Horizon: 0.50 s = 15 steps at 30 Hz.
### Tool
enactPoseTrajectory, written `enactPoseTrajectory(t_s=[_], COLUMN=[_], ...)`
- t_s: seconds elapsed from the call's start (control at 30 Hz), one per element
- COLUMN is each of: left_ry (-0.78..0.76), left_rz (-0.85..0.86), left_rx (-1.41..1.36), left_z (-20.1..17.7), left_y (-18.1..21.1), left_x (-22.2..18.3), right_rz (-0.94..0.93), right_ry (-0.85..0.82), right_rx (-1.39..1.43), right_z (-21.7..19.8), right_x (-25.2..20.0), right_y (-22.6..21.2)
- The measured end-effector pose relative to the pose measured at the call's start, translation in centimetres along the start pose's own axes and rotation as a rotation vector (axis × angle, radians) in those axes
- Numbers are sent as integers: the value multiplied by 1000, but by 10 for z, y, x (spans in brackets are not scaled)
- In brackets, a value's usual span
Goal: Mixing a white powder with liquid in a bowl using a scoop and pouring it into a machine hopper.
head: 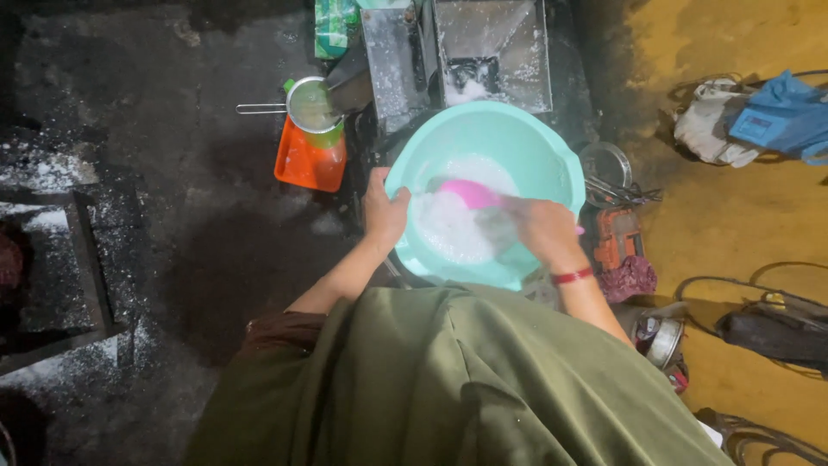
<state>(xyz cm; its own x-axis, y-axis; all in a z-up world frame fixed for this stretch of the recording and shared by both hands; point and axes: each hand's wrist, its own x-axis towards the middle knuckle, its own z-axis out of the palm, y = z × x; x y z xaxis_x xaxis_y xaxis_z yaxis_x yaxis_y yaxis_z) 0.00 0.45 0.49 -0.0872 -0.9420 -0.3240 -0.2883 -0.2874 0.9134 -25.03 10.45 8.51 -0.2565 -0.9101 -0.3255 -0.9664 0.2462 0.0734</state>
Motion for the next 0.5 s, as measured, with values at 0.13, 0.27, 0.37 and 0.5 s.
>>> enactPoseTrajectory(t_s=[0.13, 0.27, 0.37, 0.5], left_ry=[30, 34, 57, 73], left_rz=[6, 6, 5, 40], left_rx=[-43, -12, 26, 26], left_z=[3, -1, -1, -3], left_y=[-7, -2, -5, -12], left_x=[-1, -9, -7, -3], right_rz=[295, 328, 281, 363], right_ry=[107, -90, -111, -113], right_rx=[-188, 10, 563, 1127], right_z=[37, 30, 84, 115], right_x=[0, -8, 18, 37], right_y=[51, -1, -20, -35])
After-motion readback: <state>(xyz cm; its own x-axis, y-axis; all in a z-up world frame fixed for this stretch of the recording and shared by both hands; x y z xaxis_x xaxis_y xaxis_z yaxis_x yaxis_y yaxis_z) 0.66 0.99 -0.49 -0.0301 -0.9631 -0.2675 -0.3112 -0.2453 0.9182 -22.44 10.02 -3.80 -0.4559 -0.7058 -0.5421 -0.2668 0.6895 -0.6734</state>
